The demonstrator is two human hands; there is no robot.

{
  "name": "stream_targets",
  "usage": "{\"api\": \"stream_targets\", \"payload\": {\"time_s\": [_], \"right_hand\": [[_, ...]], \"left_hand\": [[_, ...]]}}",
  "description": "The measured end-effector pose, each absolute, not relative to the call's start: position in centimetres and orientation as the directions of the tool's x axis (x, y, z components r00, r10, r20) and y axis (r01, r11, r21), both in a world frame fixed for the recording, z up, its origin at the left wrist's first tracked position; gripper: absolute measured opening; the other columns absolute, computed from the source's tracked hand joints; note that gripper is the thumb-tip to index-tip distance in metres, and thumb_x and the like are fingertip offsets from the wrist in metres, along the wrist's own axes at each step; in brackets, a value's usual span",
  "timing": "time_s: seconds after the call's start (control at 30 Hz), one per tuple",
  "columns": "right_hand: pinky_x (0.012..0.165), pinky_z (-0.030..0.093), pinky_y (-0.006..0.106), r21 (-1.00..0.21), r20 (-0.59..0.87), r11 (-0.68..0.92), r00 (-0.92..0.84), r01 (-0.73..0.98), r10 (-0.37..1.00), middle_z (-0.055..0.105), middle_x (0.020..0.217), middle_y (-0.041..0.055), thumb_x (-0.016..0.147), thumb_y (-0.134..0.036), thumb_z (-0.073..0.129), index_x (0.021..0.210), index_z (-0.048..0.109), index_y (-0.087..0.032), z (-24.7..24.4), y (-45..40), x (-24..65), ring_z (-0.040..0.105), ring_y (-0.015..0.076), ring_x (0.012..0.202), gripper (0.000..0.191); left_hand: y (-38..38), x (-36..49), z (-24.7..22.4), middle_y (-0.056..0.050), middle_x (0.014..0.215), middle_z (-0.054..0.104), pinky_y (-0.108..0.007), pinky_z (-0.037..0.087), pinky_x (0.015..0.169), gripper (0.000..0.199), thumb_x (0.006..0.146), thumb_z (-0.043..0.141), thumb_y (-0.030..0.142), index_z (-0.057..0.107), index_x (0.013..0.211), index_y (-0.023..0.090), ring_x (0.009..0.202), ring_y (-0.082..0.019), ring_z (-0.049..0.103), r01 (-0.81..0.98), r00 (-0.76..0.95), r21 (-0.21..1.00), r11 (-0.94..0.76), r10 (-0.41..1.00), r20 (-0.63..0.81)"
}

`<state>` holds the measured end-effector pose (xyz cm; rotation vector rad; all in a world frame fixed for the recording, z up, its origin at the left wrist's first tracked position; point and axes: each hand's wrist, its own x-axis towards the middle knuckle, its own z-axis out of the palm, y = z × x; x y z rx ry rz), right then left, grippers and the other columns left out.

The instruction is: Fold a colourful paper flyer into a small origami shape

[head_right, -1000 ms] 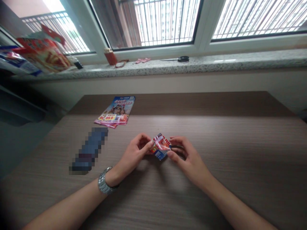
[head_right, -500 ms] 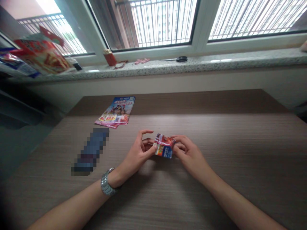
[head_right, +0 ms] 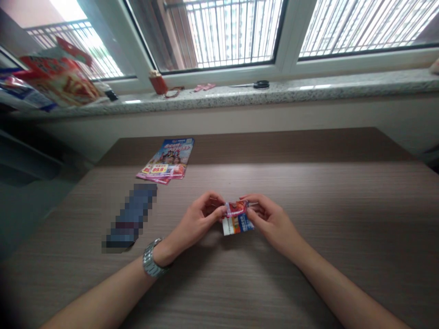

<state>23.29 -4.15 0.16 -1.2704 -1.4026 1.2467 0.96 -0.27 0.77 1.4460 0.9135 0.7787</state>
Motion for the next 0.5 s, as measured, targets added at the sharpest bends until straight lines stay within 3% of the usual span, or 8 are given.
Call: {"api": "stream_targets", "payload": {"time_s": [0.2, 0.37, 0.5], "right_hand": [[0.085, 0.060, 0.036, -0.995, -0.076, -0.067, -0.141, 0.069, 0.987, 0.078, 0.102, 0.0082, 0.093, -0.047, 0.064, 0.124, 0.060, -0.022, -0.19, -4.46, 23.49, 0.074, 0.0225, 0.093, 0.040], [0.078, 0.060, 0.031, -0.993, -0.057, -0.039, -0.164, 0.109, 0.985, 0.076, 0.099, 0.0057, 0.093, -0.045, 0.066, 0.116, 0.064, -0.023, -0.48, -4.67, 23.90, 0.072, 0.0190, 0.084, 0.032], [0.068, 0.057, 0.029, -0.978, -0.042, -0.012, -0.137, 0.209, 0.990, 0.073, 0.083, 0.0027, 0.094, -0.046, 0.064, 0.108, 0.068, -0.023, -0.47, -4.77, 24.09, 0.068, 0.0174, 0.073, 0.027]], "left_hand": [[-0.17, 1.03, 0.95, -0.002, 0.092, 0.067, -0.024, 0.057, 0.072, 0.025, 0.092, 0.070, 0.037, 0.057, 0.099, 0.017, 0.082, -0.015, 0.068, 0.056, 0.387, 0.997, 0.050, 0.919, -0.068], [-0.05, 1.14, 1.00, -0.002, 0.090, 0.065, -0.025, 0.059, 0.072, 0.028, 0.090, 0.072, 0.037, 0.055, 0.096, 0.016, 0.079, -0.014, 0.067, 0.015, 0.340, 0.998, 0.068, 0.938, -0.069], [-0.05, 1.19, 0.86, -0.001, 0.088, 0.065, -0.025, 0.060, 0.072, 0.029, 0.089, 0.072, 0.039, 0.054, 0.094, 0.017, 0.079, -0.014, 0.068, 0.012, 0.338, 0.996, 0.085, 0.937, -0.084]]}}
